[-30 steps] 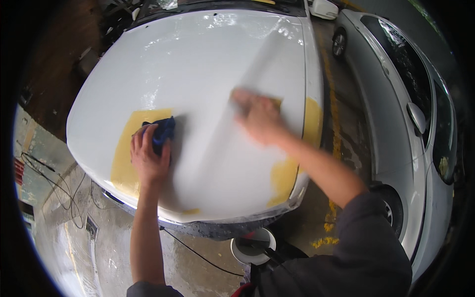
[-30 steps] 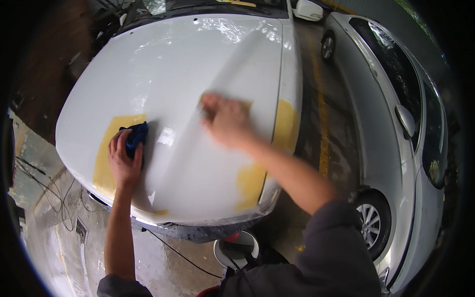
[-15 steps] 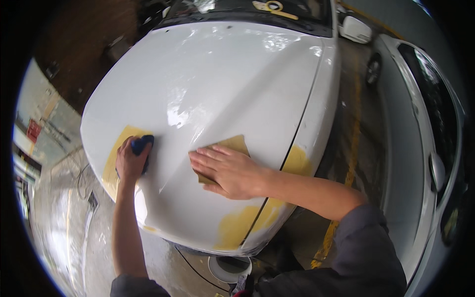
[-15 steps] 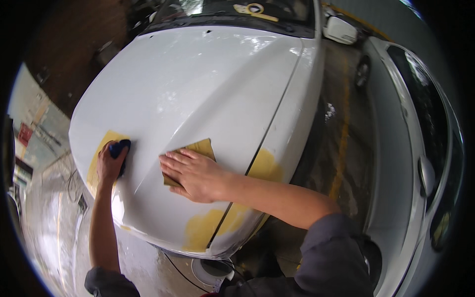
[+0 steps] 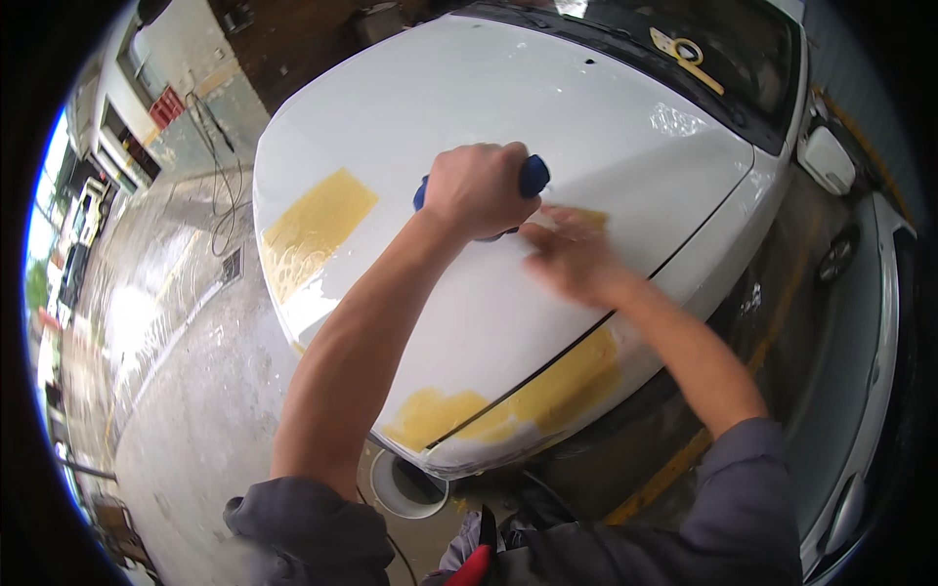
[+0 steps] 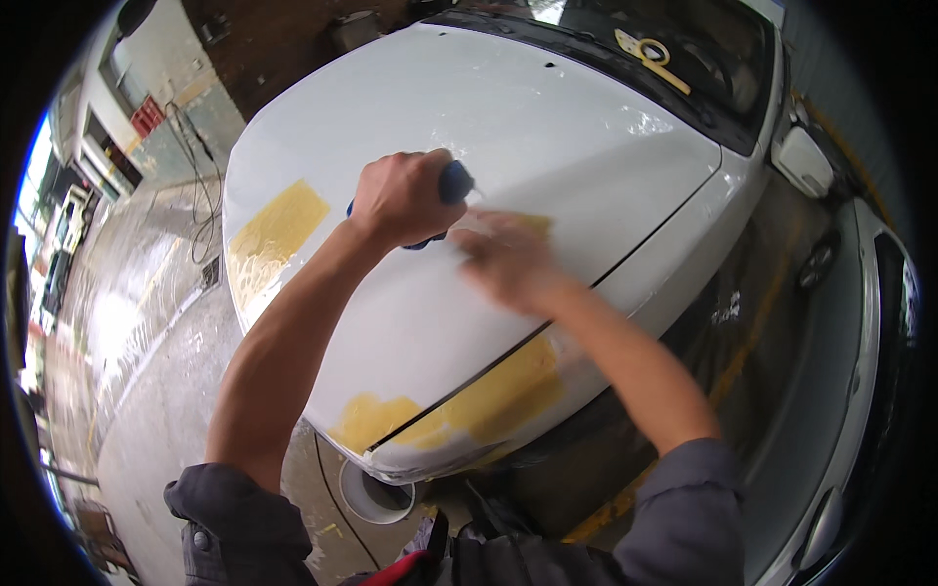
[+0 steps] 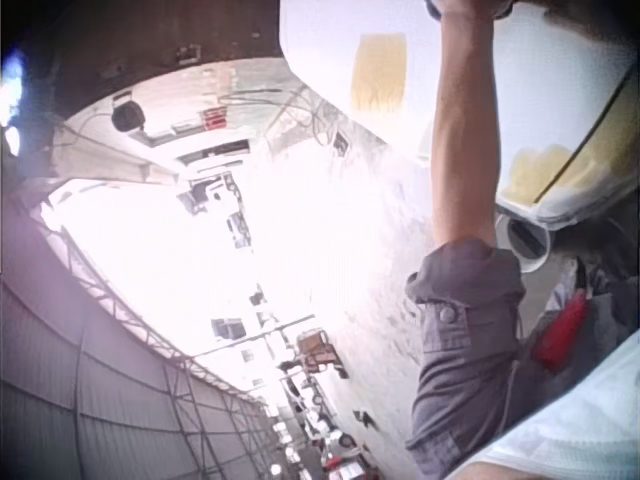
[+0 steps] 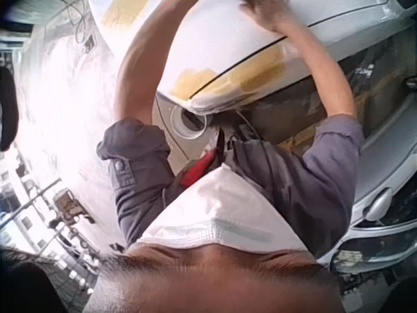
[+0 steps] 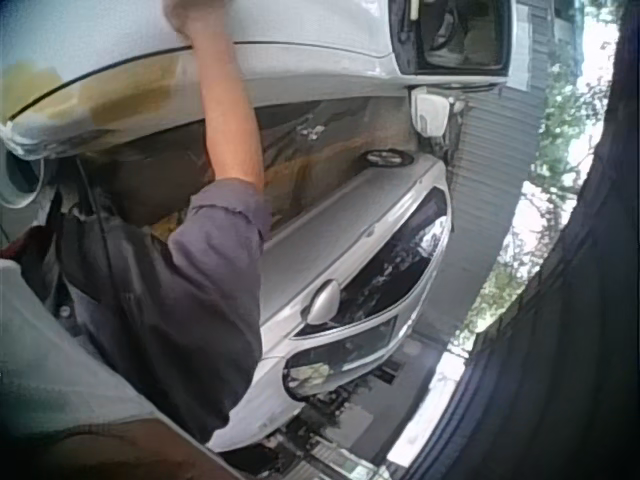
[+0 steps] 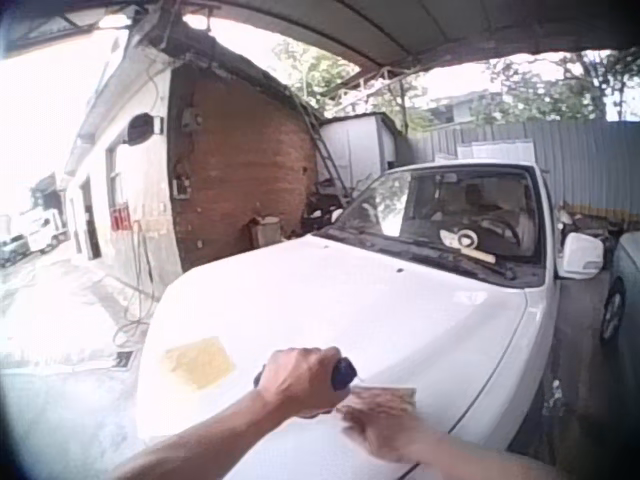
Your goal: The person sands the hood of a white car using a sanding block and wipes the surface with a blue cloth. They repeatedly dip the cloth into a bucket of water and continue sanding different sections of the hood.
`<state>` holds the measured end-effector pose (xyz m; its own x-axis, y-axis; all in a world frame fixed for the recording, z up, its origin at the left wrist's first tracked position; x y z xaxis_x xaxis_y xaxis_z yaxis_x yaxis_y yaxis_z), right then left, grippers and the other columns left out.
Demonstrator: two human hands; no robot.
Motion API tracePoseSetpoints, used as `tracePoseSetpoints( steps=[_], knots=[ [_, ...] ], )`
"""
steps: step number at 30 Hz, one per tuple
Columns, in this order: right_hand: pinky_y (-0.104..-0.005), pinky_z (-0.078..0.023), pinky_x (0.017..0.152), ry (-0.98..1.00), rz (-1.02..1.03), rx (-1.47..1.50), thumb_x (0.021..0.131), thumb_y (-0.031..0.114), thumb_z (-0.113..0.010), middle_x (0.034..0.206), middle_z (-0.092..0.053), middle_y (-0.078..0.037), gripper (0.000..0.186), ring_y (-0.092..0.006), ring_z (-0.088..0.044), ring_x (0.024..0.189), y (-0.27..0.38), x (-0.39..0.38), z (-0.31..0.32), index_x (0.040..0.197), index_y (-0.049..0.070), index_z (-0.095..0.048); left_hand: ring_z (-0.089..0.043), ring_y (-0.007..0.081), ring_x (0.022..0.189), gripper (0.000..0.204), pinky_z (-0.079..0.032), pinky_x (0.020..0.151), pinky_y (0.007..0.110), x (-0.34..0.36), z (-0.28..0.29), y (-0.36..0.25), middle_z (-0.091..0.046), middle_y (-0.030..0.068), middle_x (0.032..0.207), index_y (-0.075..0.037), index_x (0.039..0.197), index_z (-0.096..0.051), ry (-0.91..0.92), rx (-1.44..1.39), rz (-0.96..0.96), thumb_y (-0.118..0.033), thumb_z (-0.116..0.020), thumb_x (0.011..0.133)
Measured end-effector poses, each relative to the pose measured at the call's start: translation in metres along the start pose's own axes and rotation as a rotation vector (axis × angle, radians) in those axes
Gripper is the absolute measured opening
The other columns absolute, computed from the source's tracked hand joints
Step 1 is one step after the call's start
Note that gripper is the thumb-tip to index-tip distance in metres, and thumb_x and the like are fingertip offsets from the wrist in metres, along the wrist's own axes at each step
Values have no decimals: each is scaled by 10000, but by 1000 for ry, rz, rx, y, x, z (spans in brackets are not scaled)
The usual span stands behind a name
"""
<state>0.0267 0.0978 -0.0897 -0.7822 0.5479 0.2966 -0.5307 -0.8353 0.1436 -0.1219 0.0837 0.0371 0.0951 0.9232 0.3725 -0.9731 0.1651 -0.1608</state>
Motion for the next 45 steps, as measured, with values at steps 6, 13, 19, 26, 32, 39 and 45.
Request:
tracePoseSetpoints(
  steps=[6,13,19,26,32,39,45],
  knots=[
    [-468,-239,1301,230,14,5,1076,396,-473,1646,-460,-128,563,-302,-364,1561,21,16,9,1554,99,-506,-715,384,789,235,-568,726,469,-34,-8,1,-734,145,812,-87,880,-685,-145,-173,274,-277,-774,775],
    [-442,-240,1315,99,80,11,1077,302,-518,1658,-456,-120,557,-276,-359,1571,-87,-1,34,1577,59,-480,-694,412,757,263,-552,699,494,-156,-25,55,-712,153,827,-71,852,-652,-501,-227,620,-261,-822,791],
    [-477,-188,1326,374,345,7,1100,376,-447,1747,-283,-151,657,-300,-252,1620,-5,27,27,1660,53,-330,-675,378,964,313,-546,843,481,-167,-49,5,-706,122,994,-99,1010,-696,-471,99,595,-202,-853,759],
    [-479,-154,1327,189,486,-36,1072,357,-506,1742,-304,-130,667,-296,-238,1624,-212,7,38,1657,74,-351,-624,399,1134,371,-510,985,489,-170,-62,-60,-688,121,1222,-89,1113,-665,-619,343,676,-176,-859,809],
    [-479,-113,1338,304,642,-60,1111,417,-396,1774,-215,-113,695,-286,-167,1646,-181,1,45,1696,77,-236,-617,399,1160,383,-485,1033,475,-171,-66,-63,-680,146,1229,-68,1172,-639,-612,377,733,-144,-833,851],
    [-483,-78,1345,347,737,-60,1135,441,-334,1788,-164,-105,676,-276,-124,1655,-174,18,46,1708,108,-202,-621,397,1164,383,-497,1020,471,-161,-68,-71,-685,141,1232,-72,1185,-650,-643,416,780,-175,-833,865],
    [-479,-72,1342,381,559,-135,1117,401,-391,1796,-136,-95,691,-289,-91,1660,-199,1,54,1716,124,-189,-618,379,1173,386,-497,1015,492,-177,-70,-64,-681,113,1236,-99,1163,-670,-640,411,855,-215,-847,840]
  ],
)
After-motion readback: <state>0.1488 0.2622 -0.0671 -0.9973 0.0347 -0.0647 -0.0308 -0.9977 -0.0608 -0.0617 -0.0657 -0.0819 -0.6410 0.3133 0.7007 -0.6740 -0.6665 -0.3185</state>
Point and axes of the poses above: each hand's wrist, its own x-axis towards the middle knuckle, its own z-axis out of the back of the hand, y = z × x, the point moved 5 cm from there along x, towards the middle knuckle
